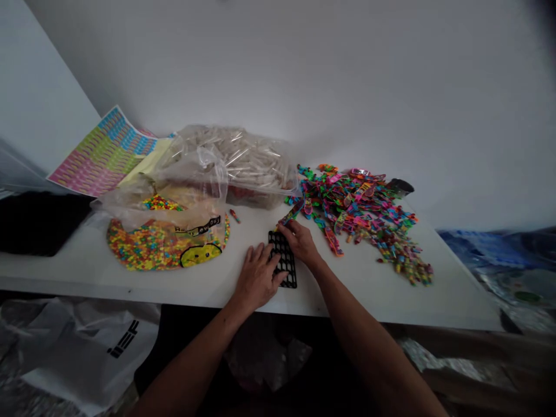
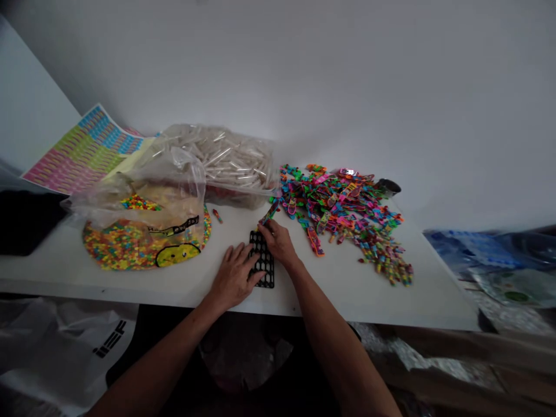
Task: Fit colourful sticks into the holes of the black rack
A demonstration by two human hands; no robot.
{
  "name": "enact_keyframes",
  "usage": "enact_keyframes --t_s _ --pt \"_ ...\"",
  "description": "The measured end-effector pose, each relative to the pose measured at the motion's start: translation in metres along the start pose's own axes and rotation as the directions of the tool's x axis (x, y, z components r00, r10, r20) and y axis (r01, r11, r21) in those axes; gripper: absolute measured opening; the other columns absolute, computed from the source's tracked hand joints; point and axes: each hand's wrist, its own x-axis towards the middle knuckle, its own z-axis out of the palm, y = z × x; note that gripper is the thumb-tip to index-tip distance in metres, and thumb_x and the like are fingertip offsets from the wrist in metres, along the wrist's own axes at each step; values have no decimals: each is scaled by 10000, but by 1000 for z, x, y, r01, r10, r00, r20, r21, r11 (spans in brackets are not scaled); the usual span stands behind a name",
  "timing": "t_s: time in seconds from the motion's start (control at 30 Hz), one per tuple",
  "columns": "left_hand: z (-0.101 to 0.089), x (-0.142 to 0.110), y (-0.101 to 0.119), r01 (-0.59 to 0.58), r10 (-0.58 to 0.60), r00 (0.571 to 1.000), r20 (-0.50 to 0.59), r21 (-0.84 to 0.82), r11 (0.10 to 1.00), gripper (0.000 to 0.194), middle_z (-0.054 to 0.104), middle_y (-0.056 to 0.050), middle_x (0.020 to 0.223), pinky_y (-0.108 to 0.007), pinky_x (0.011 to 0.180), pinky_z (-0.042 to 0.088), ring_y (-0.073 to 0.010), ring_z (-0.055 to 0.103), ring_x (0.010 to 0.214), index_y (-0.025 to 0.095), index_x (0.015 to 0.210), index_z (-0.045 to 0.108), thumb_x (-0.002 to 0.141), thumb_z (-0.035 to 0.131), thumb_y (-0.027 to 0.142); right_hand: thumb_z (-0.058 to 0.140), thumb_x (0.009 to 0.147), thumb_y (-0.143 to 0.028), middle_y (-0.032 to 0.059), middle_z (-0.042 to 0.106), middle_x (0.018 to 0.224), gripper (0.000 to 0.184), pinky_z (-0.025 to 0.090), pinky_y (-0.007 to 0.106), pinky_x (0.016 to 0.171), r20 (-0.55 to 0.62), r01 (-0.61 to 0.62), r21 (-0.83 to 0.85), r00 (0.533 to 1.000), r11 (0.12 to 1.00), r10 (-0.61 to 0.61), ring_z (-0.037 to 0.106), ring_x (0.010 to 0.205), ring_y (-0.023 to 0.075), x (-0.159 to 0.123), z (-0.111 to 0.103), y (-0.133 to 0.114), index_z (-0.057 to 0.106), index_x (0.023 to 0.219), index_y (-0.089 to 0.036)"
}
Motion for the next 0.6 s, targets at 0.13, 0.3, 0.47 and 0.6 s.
enact_keyframes --t_s 0.13,0.3,0.47,0.6 --pt "-3 2 5 -14 -19 991 134 242 970 456 531 -149 1554 -635 1257 251 -385 416 1491 219 1386 629 1001 559 454 563 989 -489 84 778 1009 348 522 342 878 6 32 -21 999 999 -32 712 951 241 1 3 3 731 1029 -187" --pt "-6 4 8 -18 -65 974 215 363 932 501 490 -131 1595 -618 1271 252 -368 380 1515 201 1424 591 1029 495 495 543 1005 -457 79 784 986 319 535 334 848 19 72 -71 997 995 -70 718 920 240 3 7 6 727 1044 -199" --pt "-5 4 8 -14 -68 973 219 356 935 501 486 -140 1598 -619 1270 252 -378 387 1509 188 1420 595 1026 507 484 545 1007 -439 87 793 993 300 546 338 836 25 102 -118 995 988 -100 738 920 248 2 4 9 726 1051 -204" --pt "-6 5 8 -18 -64 973 223 345 938 509 482 -145 1598 -627 1266 247 -389 387 1506 185 1427 590 1025 506 487 544 1019 -410 90 791 987 278 543 329 822 52 129 -159 991 979 -122 742 904 243 1 4 8 720 1063 -200"
